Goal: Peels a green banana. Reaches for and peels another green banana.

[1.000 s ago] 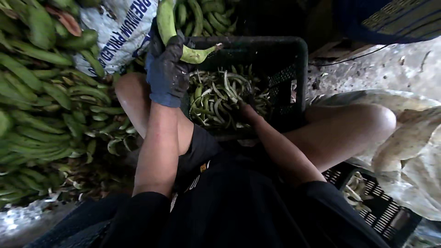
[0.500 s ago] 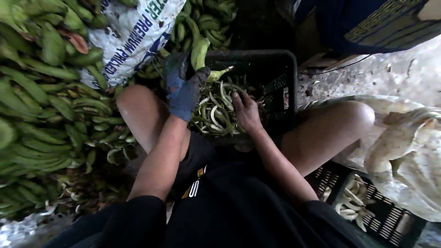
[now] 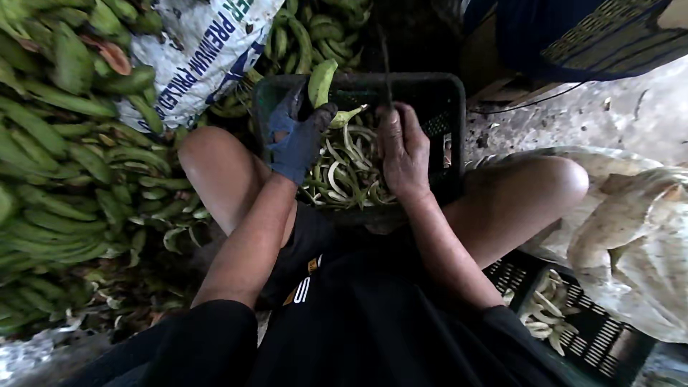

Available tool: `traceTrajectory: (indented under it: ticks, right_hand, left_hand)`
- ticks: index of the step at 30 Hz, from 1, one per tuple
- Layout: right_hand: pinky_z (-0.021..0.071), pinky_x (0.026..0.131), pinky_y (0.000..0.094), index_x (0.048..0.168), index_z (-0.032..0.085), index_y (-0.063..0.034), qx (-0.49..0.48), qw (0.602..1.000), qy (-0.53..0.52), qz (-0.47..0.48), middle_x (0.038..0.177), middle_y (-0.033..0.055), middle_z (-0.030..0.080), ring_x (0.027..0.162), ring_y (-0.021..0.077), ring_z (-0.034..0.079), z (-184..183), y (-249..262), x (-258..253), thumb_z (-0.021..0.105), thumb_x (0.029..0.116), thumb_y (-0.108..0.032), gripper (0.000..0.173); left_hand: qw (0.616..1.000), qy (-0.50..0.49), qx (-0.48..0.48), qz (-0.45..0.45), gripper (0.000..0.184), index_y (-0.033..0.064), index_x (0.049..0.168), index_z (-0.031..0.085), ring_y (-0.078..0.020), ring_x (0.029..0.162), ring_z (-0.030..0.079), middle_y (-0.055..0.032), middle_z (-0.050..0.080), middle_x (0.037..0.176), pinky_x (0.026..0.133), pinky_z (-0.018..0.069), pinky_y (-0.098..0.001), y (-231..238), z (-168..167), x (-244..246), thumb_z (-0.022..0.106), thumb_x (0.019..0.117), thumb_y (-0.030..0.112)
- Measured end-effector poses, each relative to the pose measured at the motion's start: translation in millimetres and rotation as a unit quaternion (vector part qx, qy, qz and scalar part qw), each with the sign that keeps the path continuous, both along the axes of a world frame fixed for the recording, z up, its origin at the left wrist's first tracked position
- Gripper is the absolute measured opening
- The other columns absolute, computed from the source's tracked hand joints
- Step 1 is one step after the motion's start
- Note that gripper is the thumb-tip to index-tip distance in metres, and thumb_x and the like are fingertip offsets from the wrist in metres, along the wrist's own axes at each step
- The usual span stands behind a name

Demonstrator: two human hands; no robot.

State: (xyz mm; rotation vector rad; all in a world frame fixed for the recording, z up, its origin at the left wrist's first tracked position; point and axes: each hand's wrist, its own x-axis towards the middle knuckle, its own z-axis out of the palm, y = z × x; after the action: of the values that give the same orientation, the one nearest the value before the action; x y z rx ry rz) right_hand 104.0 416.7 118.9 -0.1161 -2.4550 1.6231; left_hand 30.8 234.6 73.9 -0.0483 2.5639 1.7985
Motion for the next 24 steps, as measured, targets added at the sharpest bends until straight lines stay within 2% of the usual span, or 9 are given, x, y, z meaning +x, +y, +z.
traceTrajectory:
  ticks: [2,4,6,9,11,13,15,19,24]
  right_hand:
    - [0.0575,0.066,0.0339,0.124,0.059,0.0059,0.044,0.998,-0.040,-0.005,0.085,0.0106,0.063,0.071,0.0164,0.063,-16.8,-6.2,4.2,0.037,0.1126,-0.022,0.037]
    - [0.0560,0.093,0.0543,0.129,0.061,0.0036,0.096,0.948,-0.296,0.058,0.112,0.0245,0.069,0.103,0.0354,0.069,-57.0,-3.5,15.1,0.039,0.1127,-0.031,0.044]
    - [0.0504,0.102,0.0606,0.130,0.062,0.0020,0.079,0.906,-0.412,0.061,0.123,0.0266,0.067,0.116,0.0402,0.065,-85.0,-3.4,19.4,0.038,0.1126,-0.036,0.048]
    - [0.0601,0.083,0.0513,0.139,0.057,-0.0017,0.006,0.948,-0.316,0.018,0.107,0.0208,0.070,0.089,0.0303,0.071,-63.9,-3.8,14.8,0.040,0.1124,-0.035,0.046]
    - [0.0595,0.062,0.0396,0.138,0.054,-0.0049,-0.053,0.977,-0.205,0.040,0.087,0.0100,0.064,0.067,0.0187,0.064,-45.6,-4.8,18.9,0.039,0.1123,-0.033,0.041]
    - [0.0552,0.055,0.0330,0.132,0.056,-0.0014,-0.087,0.986,-0.105,0.091,0.077,0.0034,0.059,0.059,0.0125,0.058,-35.0,-10.1,16.3,0.039,0.1119,-0.027,0.036]
    - [0.0520,0.055,0.0281,0.125,0.060,0.0007,-0.081,0.985,-0.077,0.133,0.076,0.0013,0.058,0.060,0.0085,0.055,-30.8,-21.8,26.1,0.039,0.1116,-0.023,0.034]
    - [0.0493,0.054,0.0288,0.112,0.064,-0.0013,-0.081,0.977,-0.092,0.172,0.071,0.0000,0.055,0.057,0.0085,0.052,-38.7,-47.1,37.4,0.037,0.1118,-0.029,0.038]
    - [0.0512,0.057,0.0289,0.107,0.064,0.0009,-0.040,0.978,-0.061,0.193,0.071,0.0021,0.056,0.059,0.0090,0.055,-37.5,-65.2,38.0,0.039,0.1116,-0.026,0.037]
  left_hand:
    - [1.000,0.006,-0.019,-0.005,0.066,0.0129,0.143,0.057,-0.0065,0.124,0.061,-0.0014,0.065,0.135,0.108,0.0508,-0.0304,1.2,1.1,-0.7,0.079,0.0874,0.041]
    - [1.000,0.013,-0.005,-0.006,0.065,0.0119,0.143,0.057,-0.0072,0.124,0.061,-0.0017,0.065,0.135,0.108,0.0514,-0.0303,1.9,4.0,2.3,0.079,0.0876,0.038]
    - [0.998,0.011,0.063,-0.018,0.060,0.0093,0.142,0.057,-0.0102,0.120,0.064,-0.0029,0.067,0.131,0.104,0.0556,-0.0323,-3.6,9.0,0.4,0.079,0.0897,0.030]
    - [0.948,-0.038,0.314,-0.040,0.042,0.0040,0.137,0.051,-0.0179,0.101,0.068,-0.0082,0.067,0.118,0.086,0.0609,-0.0372,-14.2,15.0,-7.4,0.063,0.0971,0.009]
    - [0.851,-0.055,0.515,-0.085,0.032,0.0030,0.134,0.048,-0.0288,0.099,0.066,-0.0161,0.064,0.115,0.086,0.0591,-0.0491,-21.6,9.0,-10.6,0.045,0.1025,0.010]
    - [0.770,-0.060,0.626,-0.111,0.038,0.0052,0.127,0.051,-0.0298,0.097,0.064,-0.0159,0.062,0.110,0.086,0.0563,-0.0517,-22.6,12.5,-27.7,0.028,0.1075,0.028]
    - [0.740,-0.076,0.664,-0.082,0.063,0.0052,0.119,0.053,-0.0281,0.077,0.062,-0.0144,0.061,0.092,0.070,0.0582,-0.0501,-22.8,15.4,-27.8,0.014,0.1071,0.053]
    - [0.779,-0.083,0.620,0.049,0.070,0.0087,0.109,0.057,-0.0199,0.052,0.055,-0.0079,0.058,0.070,0.046,0.0542,-0.0394,-22.8,20.4,-20.2,0.010,0.1065,0.060]
    - [0.824,-0.015,0.563,0.064,0.062,0.0090,0.116,0.053,-0.0199,0.058,0.060,-0.0085,0.061,0.077,0.048,0.0553,-0.0372,-23.3,16.5,-16.7,0.009,0.1095,0.051]
